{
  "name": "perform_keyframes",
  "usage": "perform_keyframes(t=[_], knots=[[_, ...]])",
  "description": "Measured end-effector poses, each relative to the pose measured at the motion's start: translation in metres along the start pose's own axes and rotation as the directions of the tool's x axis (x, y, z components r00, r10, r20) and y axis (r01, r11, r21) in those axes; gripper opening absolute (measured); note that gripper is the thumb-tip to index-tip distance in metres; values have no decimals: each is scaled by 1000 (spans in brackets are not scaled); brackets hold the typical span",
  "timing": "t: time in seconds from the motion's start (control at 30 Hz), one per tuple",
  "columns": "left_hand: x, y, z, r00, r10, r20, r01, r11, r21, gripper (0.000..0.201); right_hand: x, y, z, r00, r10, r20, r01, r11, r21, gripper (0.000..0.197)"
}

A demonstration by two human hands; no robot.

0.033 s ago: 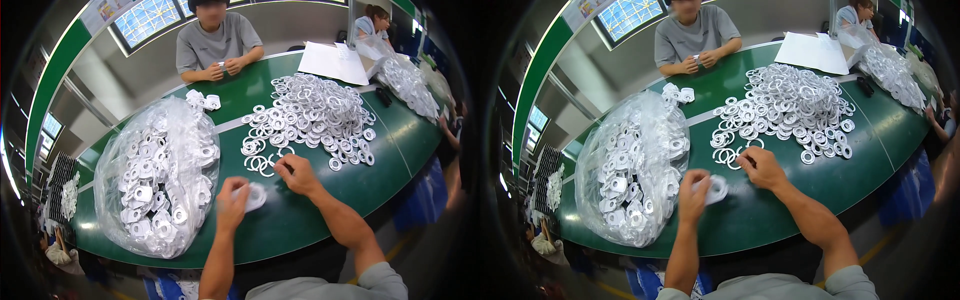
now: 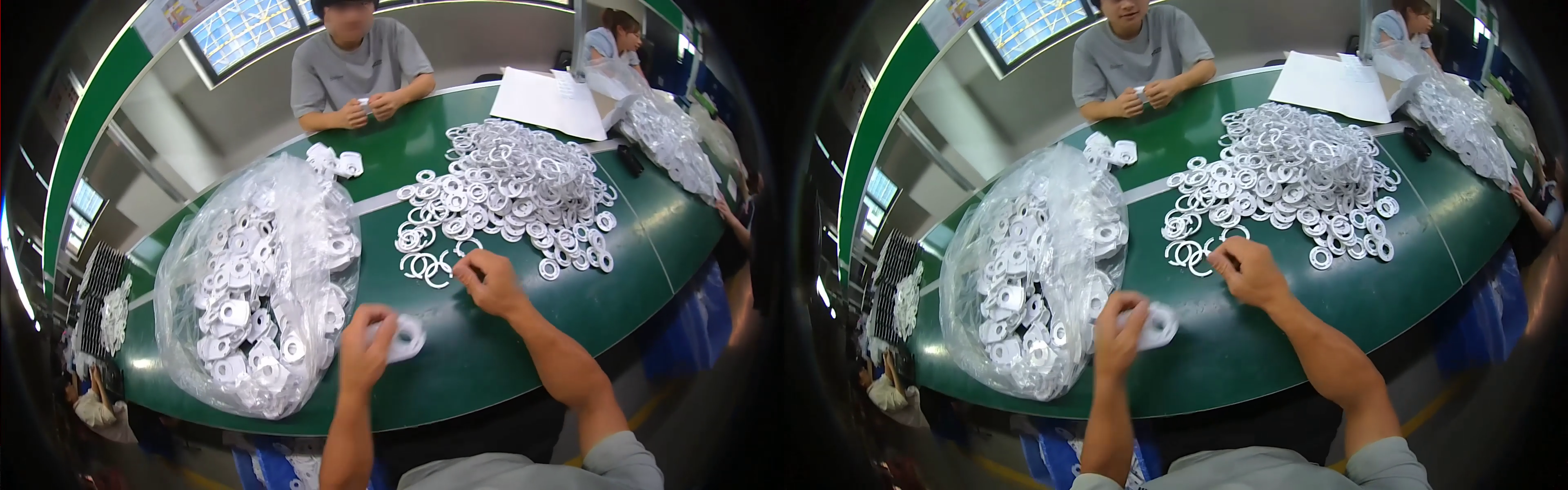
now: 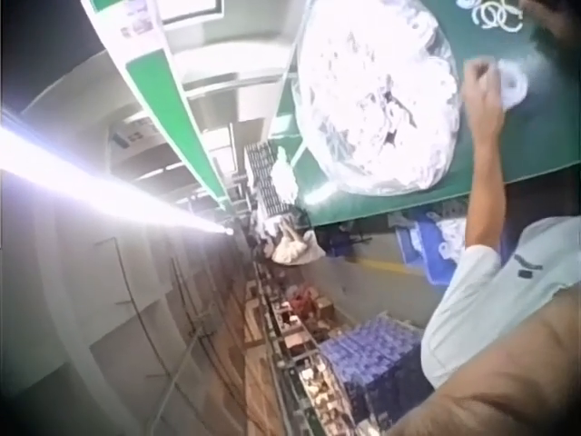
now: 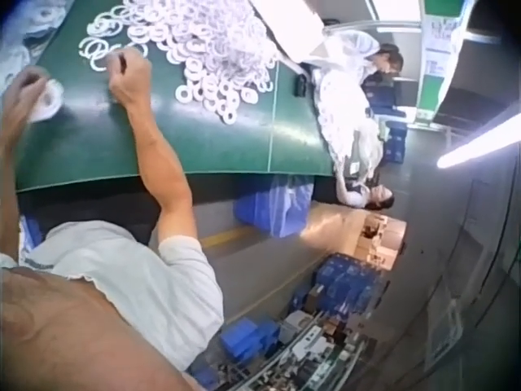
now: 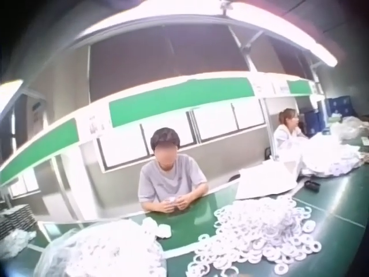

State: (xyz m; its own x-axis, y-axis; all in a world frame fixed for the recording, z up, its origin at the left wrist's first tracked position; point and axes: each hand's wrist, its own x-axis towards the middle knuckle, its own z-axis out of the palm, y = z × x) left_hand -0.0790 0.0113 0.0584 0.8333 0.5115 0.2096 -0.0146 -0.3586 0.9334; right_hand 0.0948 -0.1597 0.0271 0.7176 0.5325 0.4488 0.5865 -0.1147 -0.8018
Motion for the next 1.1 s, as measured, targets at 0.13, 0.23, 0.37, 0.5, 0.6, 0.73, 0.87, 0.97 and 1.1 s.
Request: perform_keyframes(t=[0.13,0.23,0.37,0.5,0.6,0.73,0.87,0.97,1.1], knots=[[-85,12,-106,970,-182,161,135,955,266,9,7,10,-19,995,78,-55,-80,996,-40,17],[-129,12,-163,946,-312,87,235,847,477,11,12,8,-23,988,155,-27,-154,988,12,18],[-140,41,-195,956,-104,-275,262,721,641,7,16,-10,-18,973,227,30,-228,972,50,22],[-61,1,-214,957,91,-277,144,679,720,9,11,5,-18,950,309,49,-312,946,83,23],[11,-59,-249,952,248,-182,0,594,805,29,7,4,-19,955,288,73,-294,953,79,23],[57,-104,-255,979,76,-190,164,258,952,57,6,15,-18,944,324,68,-327,943,56,24],[65,-81,-266,995,35,-94,78,318,945,63,14,33,-31,953,301,-24,-301,954,0,26],[60,-25,-248,919,284,-273,126,443,887,59,25,48,-51,955,271,-123,-278,960,-39,26],[49,-3,-185,871,199,-450,-319,925,-207,44,30,49,-79,923,263,-281,-300,949,-99,27]])
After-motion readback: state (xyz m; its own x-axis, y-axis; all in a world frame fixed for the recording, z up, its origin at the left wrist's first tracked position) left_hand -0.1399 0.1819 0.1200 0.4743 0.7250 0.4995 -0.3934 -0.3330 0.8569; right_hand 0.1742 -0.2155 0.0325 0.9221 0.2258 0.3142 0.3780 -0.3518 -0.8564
